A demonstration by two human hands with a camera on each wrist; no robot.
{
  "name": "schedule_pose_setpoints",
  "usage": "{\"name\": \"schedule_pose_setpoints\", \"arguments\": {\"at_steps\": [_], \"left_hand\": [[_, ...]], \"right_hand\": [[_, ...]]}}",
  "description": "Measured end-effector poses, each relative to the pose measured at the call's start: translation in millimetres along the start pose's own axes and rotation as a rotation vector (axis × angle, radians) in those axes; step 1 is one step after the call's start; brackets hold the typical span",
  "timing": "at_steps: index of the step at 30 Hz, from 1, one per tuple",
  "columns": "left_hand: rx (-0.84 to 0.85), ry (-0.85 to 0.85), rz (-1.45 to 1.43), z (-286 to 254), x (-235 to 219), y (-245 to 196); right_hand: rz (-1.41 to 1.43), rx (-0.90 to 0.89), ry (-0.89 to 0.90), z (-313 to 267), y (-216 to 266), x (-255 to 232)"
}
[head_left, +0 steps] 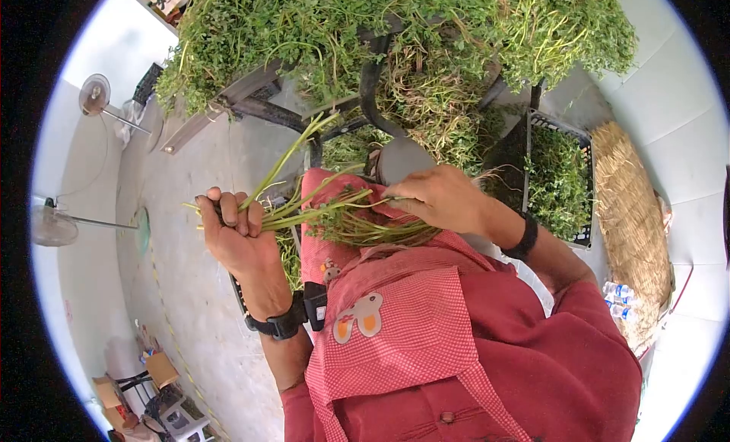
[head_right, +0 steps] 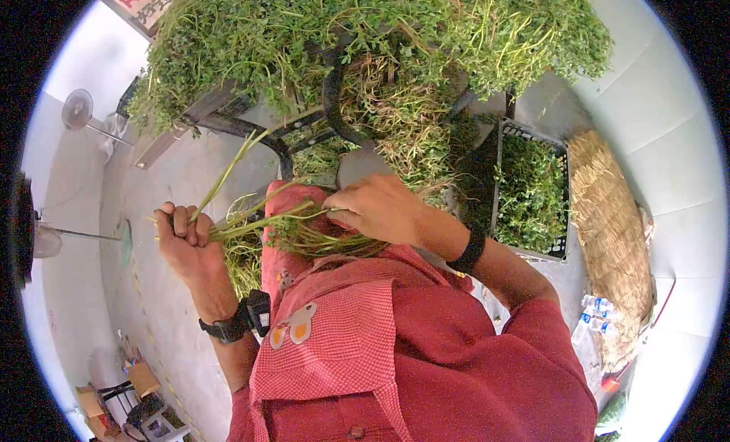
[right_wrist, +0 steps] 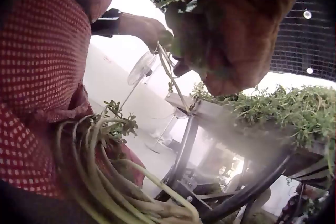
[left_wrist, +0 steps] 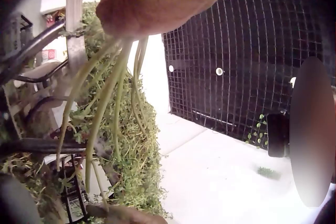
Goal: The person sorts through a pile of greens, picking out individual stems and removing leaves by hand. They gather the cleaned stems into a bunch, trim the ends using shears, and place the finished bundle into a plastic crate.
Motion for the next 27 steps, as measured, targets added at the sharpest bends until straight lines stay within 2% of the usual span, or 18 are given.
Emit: {"name": "schedule_pose_setpoints", "arguments": {"at_steps": [3,6,7,9,11,12,15,17,22,25,27], "left_hand": [[-0.044,0.009,-0.003,2,-4,0],[-0.063,-0.061,-0.009,5,-10,2],[-0.083,-0.041,-0.037,6,-14,1],[-0.105,-0.019,-0.067,10,-18,0],[-0.109,-0.024,-0.168,14,-21,-3],[-0.102,-0.023,-0.166,15,-23,-2],[-0.083,-0.04,-0.185,14,-20,5],[-0.11,-0.15,-0.19,9,-16,13],[-0.12,-0.156,-0.113,0,-11,24],[-0.111,-0.198,-0.109,-2,-10,30],[-0.141,-0.243,-0.087,-5,-8,34]], "right_hand": [[0.02,-0.023,-0.013,0,-2,5],[-0.014,0.059,-0.038,2,-3,8],[0.054,0.115,-0.185,4,-8,11],[0.119,0.17,-0.335,7,-19,8],[1.077,0.773,-0.049,8,-28,6],[1.079,0.767,-0.045,9,-25,8],[1.435,0.547,0.378,8,2,20],[1.399,0.507,0.36,14,17,25],[1.41,0.379,0.289,28,32,33],[1.38,0.418,0.356,32,38,30],[1.372,0.382,0.345,32,37,35]]}}
Point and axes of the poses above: each hand's wrist, its own z-axis towards the middle knuckle, its own x-axis out of the palm, y = z × x, the point moved 1 cm from there along z, towards the middle knuckle, and after that the axes turned 15 degrees about -z, right-handed, at the moved point
